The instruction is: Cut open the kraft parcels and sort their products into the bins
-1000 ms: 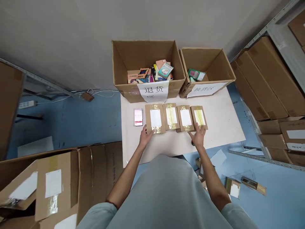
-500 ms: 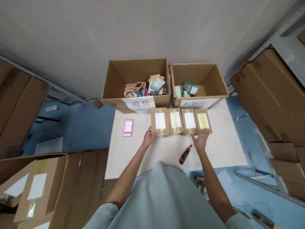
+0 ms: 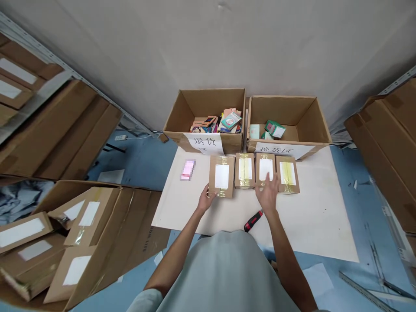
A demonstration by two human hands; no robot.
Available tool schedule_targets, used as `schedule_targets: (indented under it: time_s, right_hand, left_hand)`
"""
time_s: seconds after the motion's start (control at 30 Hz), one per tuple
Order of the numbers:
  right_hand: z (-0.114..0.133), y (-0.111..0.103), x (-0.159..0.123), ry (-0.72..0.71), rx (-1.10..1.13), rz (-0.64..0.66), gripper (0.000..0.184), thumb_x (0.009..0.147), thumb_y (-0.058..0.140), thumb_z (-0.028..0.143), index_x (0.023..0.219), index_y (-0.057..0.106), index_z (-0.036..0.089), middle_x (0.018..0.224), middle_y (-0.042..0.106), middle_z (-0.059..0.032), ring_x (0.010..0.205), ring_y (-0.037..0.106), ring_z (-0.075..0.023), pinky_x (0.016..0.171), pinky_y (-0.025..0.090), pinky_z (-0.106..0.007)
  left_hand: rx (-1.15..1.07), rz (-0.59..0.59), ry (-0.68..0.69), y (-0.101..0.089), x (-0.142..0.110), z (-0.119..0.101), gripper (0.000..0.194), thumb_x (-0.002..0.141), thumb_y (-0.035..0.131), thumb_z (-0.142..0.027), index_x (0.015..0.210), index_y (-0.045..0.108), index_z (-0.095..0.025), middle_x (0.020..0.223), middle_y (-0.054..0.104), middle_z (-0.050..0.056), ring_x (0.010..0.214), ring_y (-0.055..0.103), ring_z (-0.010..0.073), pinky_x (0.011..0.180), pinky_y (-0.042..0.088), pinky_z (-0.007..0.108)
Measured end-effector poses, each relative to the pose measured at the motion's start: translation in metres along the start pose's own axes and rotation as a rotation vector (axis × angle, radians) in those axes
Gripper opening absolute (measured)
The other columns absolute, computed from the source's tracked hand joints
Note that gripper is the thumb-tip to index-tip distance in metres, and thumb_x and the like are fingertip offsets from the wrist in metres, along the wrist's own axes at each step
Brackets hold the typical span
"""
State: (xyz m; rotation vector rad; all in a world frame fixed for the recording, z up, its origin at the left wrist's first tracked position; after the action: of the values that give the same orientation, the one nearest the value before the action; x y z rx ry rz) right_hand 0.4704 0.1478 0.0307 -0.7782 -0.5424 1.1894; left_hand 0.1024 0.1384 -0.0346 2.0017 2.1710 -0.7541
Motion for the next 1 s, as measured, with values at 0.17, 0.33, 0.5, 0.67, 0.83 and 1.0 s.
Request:
schedule_targets:
  time_s: [0.17, 0.33, 0.5, 0.67, 0.83, 1.0]
  right_hand:
    - [0.105, 0.018, 0.016, -0.400, 0.170, 0.145, 0.082, 0.113, 0.054, 0.059, 0.183, 0.036, 0.022, 0.193, 0.026, -0.0139, 0.181, 0.016, -0.0391, 0.144, 0.026, -0.067]
    - [0.149, 0.048, 0.009, -0.540, 0.159, 0.322, 0.063, 0.114, 0.054, 0.042, 0.174, 0.054, 0.023, 0.176, 0.056, -0.0127, 0.174, 0.035, -0.0361, 0.143, 0.034, -0.062]
    - [0.164, 0.051, -0.029, -0.532, 0.057, 0.259, 0.050, 0.113, 0.053, 0.033, 0.158, 0.071, 0.022, 0.157, 0.069, -0.0169, 0.155, 0.056, -0.0376, 0.135, 0.044, -0.061]
    - [0.176, 0.052, -0.068, -0.496, 0.062, 0.190, 0.048, 0.113, 0.057, 0.041, 0.154, 0.074, 0.024, 0.148, 0.071, -0.0180, 0.148, 0.060, -0.0397, 0.129, 0.049, -0.064]
    - [0.153, 0.070, -0.108, -0.285, 0.208, 0.197, 0.052, 0.113, 0.059, 0.057, 0.146, 0.081, 0.025, 0.157, 0.072, -0.0161, 0.149, 0.065, -0.0371, 0.130, 0.051, -0.060]
    - [0.114, 0.105, -0.175, -0.025, 0.337, 0.266, 0.064, 0.102, 0.066, 0.075, 0.135, 0.086, 0.023, 0.149, 0.079, -0.0155, 0.143, 0.072, -0.0368, 0.131, 0.051, -0.058]
  left_hand:
    - [-0.084, -0.044, -0.032, 0.004, -0.027, 0.020, 0.085, 0.080, 0.096, -0.051, 0.153, 0.064, -0.022, 0.146, 0.077, 0.018, 0.133, 0.075, 0.0354, 0.117, 0.057, 0.050]
    - [-0.424, -0.030, -0.369, 0.015, -0.056, 0.056, 0.069, 0.076, 0.107, -0.035, 0.133, 0.071, -0.019, 0.128, 0.083, 0.015, 0.126, 0.079, 0.0312, 0.121, 0.058, 0.049]
    - [-0.649, 0.113, -0.526, 0.018, -0.077, 0.064, 0.034, 0.087, 0.102, -0.029, 0.099, 0.072, -0.015, 0.108, 0.085, 0.016, 0.106, 0.085, 0.0271, 0.121, 0.062, 0.047]
    - [-0.668, 0.057, -0.482, -0.037, -0.076, 0.063, 0.042, 0.081, 0.103, -0.017, 0.115, 0.079, -0.015, 0.119, 0.087, 0.013, 0.117, 0.084, 0.0274, 0.124, 0.060, 0.048]
    - [-0.466, -0.083, -0.303, -0.124, -0.069, 0.069, 0.060, 0.076, 0.107, -0.029, 0.128, 0.079, -0.017, 0.129, 0.086, 0.015, 0.132, 0.079, 0.0343, 0.124, 0.060, 0.051]
    - [-0.283, -0.032, -0.115, -0.175, -0.053, 0.067, 0.070, 0.077, 0.102, -0.037, 0.140, 0.077, -0.018, 0.153, 0.075, 0.016, 0.147, 0.070, 0.0352, 0.130, 0.054, 0.050]
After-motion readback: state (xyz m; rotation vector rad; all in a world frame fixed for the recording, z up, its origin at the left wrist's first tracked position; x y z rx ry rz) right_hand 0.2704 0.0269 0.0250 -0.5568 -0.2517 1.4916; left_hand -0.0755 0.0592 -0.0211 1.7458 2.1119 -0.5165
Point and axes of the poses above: each hand's wrist, its own x-axis towards the middle knuckle, its own y-axis out of the palm, z = x × y, the point moved 7 cm from there along x, towards the middle knuckle
